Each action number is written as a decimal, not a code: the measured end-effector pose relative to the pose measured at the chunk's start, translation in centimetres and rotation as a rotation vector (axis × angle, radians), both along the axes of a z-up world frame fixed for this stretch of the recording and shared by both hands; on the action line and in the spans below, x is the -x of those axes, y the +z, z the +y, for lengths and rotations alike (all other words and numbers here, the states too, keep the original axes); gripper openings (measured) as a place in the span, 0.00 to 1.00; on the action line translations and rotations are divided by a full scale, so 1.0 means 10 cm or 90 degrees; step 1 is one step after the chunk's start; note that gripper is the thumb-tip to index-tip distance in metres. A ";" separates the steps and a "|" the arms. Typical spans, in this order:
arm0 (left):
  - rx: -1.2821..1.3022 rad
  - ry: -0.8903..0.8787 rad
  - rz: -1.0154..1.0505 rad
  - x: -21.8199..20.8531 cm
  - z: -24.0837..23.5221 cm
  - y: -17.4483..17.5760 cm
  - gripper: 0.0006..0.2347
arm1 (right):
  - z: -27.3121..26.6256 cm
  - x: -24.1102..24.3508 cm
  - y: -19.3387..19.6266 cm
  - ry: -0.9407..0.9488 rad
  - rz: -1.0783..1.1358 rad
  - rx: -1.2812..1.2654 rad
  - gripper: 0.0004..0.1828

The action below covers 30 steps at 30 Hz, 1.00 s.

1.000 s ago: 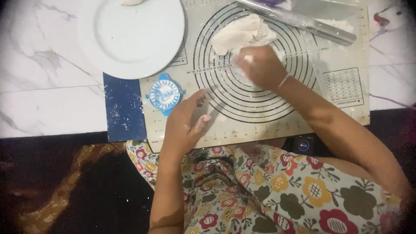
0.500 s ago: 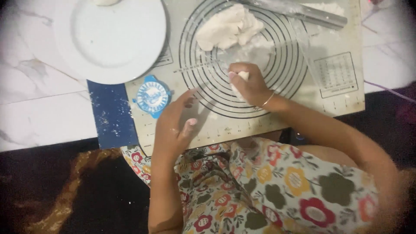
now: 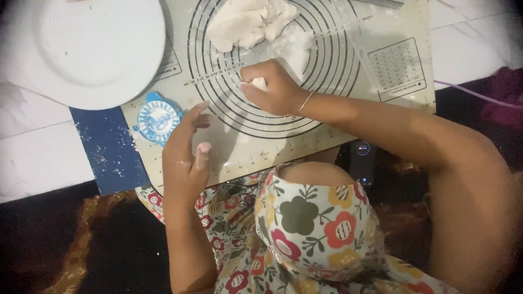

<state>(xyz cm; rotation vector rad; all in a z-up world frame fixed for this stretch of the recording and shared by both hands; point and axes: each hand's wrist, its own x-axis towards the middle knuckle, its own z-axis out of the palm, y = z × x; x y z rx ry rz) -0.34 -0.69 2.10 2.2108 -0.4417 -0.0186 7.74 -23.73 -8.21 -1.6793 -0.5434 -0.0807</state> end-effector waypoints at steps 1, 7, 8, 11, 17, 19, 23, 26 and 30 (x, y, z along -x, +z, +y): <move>-0.001 -0.002 0.000 -0.03 -0.05 -0.03 0.33 | 0.01 -0.01 0.10 -0.002 0.000 -0.001 0.12; 0.250 0.034 0.093 -0.24 -0.37 -0.30 0.27 | 0.05 -0.16 0.44 -0.087 -0.041 -0.002 0.17; 0.413 0.023 0.201 -0.30 -0.43 -0.37 0.33 | 0.05 -0.19 0.47 -0.122 -0.010 -0.020 0.15; 0.699 0.028 0.395 -0.42 -0.58 -0.43 0.38 | 0.06 -0.19 0.58 -0.170 0.030 -0.088 0.14; 1.062 -0.015 0.554 -0.56 -0.92 -0.28 0.37 | 0.16 -0.05 0.74 -0.158 -0.200 -0.017 0.04; 1.112 -0.029 0.535 -0.58 -0.98 -0.29 0.31 | 0.19 0.02 0.73 -0.141 -0.238 0.025 0.05; 0.733 0.121 0.241 -0.48 -0.90 -0.64 0.25 | 0.17 0.14 0.82 -0.053 -0.293 0.121 0.10; 0.448 0.015 -0.006 -0.43 -0.82 -0.78 0.38 | 0.11 0.14 0.81 -0.013 -0.271 0.122 0.16; 1.166 0.191 0.694 -0.85 -0.80 -0.45 0.34 | 0.00 0.10 0.89 -0.100 -0.212 0.070 0.26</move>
